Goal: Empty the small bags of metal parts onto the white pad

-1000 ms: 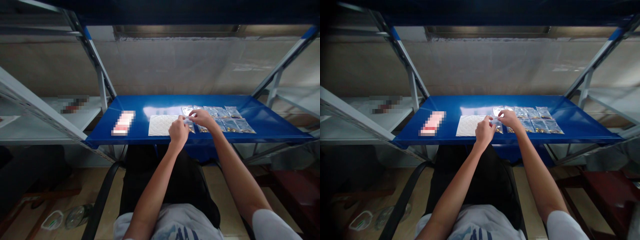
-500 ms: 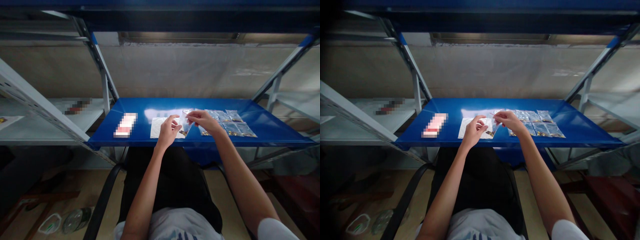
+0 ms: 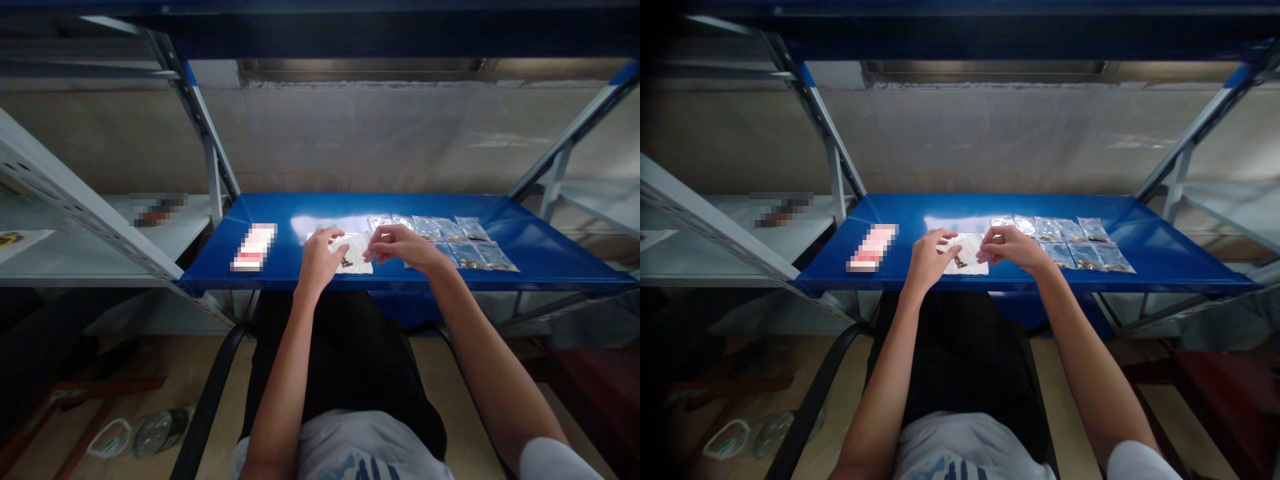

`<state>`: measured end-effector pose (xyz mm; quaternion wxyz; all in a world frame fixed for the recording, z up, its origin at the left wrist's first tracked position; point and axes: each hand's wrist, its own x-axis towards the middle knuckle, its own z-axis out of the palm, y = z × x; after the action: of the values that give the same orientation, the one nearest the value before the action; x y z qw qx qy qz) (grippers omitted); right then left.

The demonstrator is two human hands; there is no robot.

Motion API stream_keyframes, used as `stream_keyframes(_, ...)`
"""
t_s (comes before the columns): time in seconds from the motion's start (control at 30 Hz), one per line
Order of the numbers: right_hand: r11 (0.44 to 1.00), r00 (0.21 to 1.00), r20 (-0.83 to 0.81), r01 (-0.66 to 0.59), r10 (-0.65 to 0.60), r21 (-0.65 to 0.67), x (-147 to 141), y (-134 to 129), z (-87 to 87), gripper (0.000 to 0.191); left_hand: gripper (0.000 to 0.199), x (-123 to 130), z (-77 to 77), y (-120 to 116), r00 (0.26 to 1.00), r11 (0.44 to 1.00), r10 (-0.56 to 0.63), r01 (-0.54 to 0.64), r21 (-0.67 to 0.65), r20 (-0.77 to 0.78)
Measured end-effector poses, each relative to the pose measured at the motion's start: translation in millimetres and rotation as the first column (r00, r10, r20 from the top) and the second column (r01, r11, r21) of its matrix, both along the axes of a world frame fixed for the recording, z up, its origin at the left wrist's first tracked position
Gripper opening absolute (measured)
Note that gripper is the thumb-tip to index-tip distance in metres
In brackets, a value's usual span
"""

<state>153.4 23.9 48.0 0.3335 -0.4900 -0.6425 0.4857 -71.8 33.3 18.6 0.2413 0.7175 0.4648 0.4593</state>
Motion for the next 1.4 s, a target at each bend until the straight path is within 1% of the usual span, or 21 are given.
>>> stream_keyframes(0.07,1.000,0.997,-0.066,0.026,-0.026,-0.004,-9,0,-3.2,0.040,0.009,2,7.5,-7,0.997,0.994,0.045,-0.039,0.102,-0.055)
stream_keyframes(0.1,0.999,0.995,-0.098,0.036,-0.035,0.006,-13,0,-5.1,0.042,0.008,4,10.5,-10,0.998,0.994,0.033,-0.027,0.109,-0.054)
stream_keyframes(0.2,0.994,0.990,-0.134,0.060,-0.048,0.088,-23,2,-10.0,0.041,0.022,14,14.9,-18,0.997,0.998,-0.065,0.064,0.014,0.033)
stream_keyframes(0.27,0.982,0.993,-0.095,0.087,-0.072,0.169,-29,3,-11.5,0.035,0.023,21,14.4,-21,0.993,0.996,-0.082,0.085,-0.033,0.088)
stream_keyframes(0.37,0.949,0.991,0.014,0.124,-0.134,0.288,-35,2,-10.0,0.023,0.018,27,12.3,-21,0.993,0.997,-0.052,0.057,-0.043,0.102)
stream_keyframes(0.47,0.924,0.982,0.087,0.124,-0.166,0.361,-39,-2,-5.2,0.014,0.016,27,11.6,-20,0.991,0.996,-0.062,0.069,-0.055,0.117)
stream_keyframes(0.53,0.928,0.984,0.091,0.108,-0.150,0.356,-41,-5,-1.9,0.013,0.015,25,11.6,-19,0.989,0.995,-0.073,0.081,-0.060,0.127)
stream_keyframes(0.63,0.956,0.995,0.052,0.070,-0.088,0.284,-41,-7,0.6,0.019,0.016,22,11.3,-17,0.986,0.993,-0.093,0.103,-0.061,0.141)
stream_keyframes(0.73,0.977,0.999,0.014,0.030,-0.034,0.212,-36,-6,-0.3,0.025,0.013,18,10.9,-15,0.975,0.985,-0.143,0.156,-0.070,0.172)
stream_keyframes(0.8,0.981,1.000,0.005,0.023,-0.025,0.193,-32,-4,-1.9,0.028,0.012,16,11.0,-15,0.970,0.980,-0.171,0.186,-0.073,0.173)
stream_keyframes(0.9,0.979,0.999,-0.003,0.050,-0.050,0.196,-28,-2,-3.9,0.031,0.011,13,11.6,-14,0.971,0.976,-0.186,0.199,-0.082,0.148)
stream_keyframes(1.0,0.976,0.998,-0.008,0.069,-0.069,0.205,-28,-2,-3.5,0.031,0.012,13,11.1,-13,0.967,0.973,-0.198,0.213,-0.086,0.161)
stream_keyframes(1.23,0.973,0.997,0.019,0.068,-0.074,0.222,-31,-5,0.3,0.020,0.014,15,6.8,-10,0.954,0.971,-0.193,0.220,-0.097,0.230)
stream_keyframes(1.4,0.967,0.997,0.042,0.055,-0.068,0.249,-31,-5,-1.2,0.019,0.014,15,5.9,-10,0.963,0.976,-0.177,0.199,-0.090,0.204)
